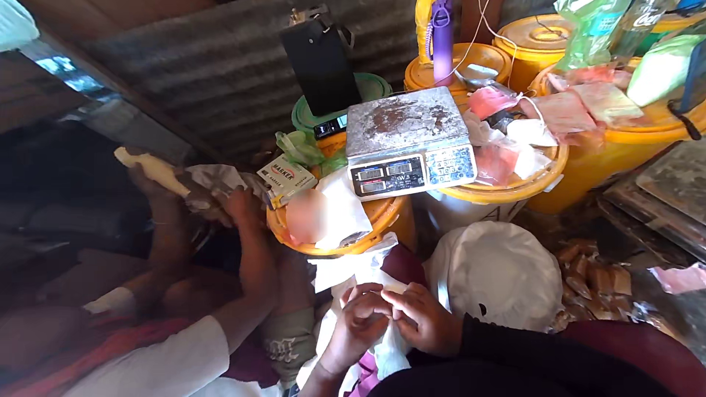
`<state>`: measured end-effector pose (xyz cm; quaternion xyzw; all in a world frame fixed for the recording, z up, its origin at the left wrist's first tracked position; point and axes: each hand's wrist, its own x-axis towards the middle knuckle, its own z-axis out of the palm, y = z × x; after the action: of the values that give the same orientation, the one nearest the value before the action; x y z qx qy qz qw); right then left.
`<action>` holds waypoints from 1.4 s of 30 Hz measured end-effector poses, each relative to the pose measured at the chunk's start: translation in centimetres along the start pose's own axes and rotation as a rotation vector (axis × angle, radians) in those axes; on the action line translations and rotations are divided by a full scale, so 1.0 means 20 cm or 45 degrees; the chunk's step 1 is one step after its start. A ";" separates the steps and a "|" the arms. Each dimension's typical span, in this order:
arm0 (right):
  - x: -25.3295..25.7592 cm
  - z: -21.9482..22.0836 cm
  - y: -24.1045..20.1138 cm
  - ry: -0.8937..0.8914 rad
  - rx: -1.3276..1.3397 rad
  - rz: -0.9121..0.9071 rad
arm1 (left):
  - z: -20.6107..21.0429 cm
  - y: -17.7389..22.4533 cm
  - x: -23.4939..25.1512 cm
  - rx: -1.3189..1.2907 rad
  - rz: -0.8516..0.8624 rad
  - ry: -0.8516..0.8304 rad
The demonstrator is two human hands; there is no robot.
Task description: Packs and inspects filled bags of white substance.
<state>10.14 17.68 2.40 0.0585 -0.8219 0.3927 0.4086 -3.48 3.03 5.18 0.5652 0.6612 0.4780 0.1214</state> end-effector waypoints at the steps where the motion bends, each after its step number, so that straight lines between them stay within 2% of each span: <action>1: 0.00 0.00 -0.01 -0.002 0.003 0.002 | 0.02 -0.01 -0.02 0.004 0.028 0.055; 6: 0.02 -0.05 0.01 -0.152 0.106 -0.022 | 0.04 -0.02 -0.04 0.061 0.117 0.135; 15: 0.16 -0.11 0.09 -0.350 -0.259 -0.649 | -0.05 0.04 0.00 -0.151 -0.167 0.001; 20: 0.18 -0.10 0.08 -0.379 -0.287 -0.704 | -0.08 0.04 0.02 -0.138 -0.173 -0.134; 23: 0.14 -0.06 0.06 -0.269 -0.268 -0.550 | -0.03 0.02 -0.02 -0.087 -0.008 -0.064; 25: 0.09 -0.05 0.03 -0.270 -0.088 -0.193 | 0.02 0.01 -0.07 0.093 0.140 0.087; 28: 0.09 -0.06 -0.02 -0.321 0.441 0.512 | 0.09 -0.03 -0.11 0.339 0.318 0.199; 30: 0.09 -0.07 -0.03 -0.301 0.512 0.635 | 0.10 -0.03 -0.11 0.379 0.348 0.211; 31: 0.08 -0.08 -0.03 -0.277 0.436 0.542 | 0.11 -0.03 -0.11 0.384 0.351 0.218; 34: 0.04 -0.08 0.04 -0.213 0.038 -0.079 | 0.12 -0.04 -0.10 0.373 0.356 0.268; 36: 0.05 -0.08 0.05 -0.170 -0.104 -0.339 | 0.12 -0.03 -0.10 0.375 0.323 0.294; 39: 0.08 -0.08 0.04 -0.168 -0.125 -0.420 | 0.13 -0.02 -0.10 0.332 0.284 0.321; 42: 0.15 -0.09 -0.03 -0.138 -0.077 -0.431 | 0.11 0.03 -0.11 0.084 0.046 0.272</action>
<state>9.57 19.28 5.49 0.2047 -0.8327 0.2896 0.4253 -0.72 2.15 3.62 0.5265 0.6756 0.5156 0.0229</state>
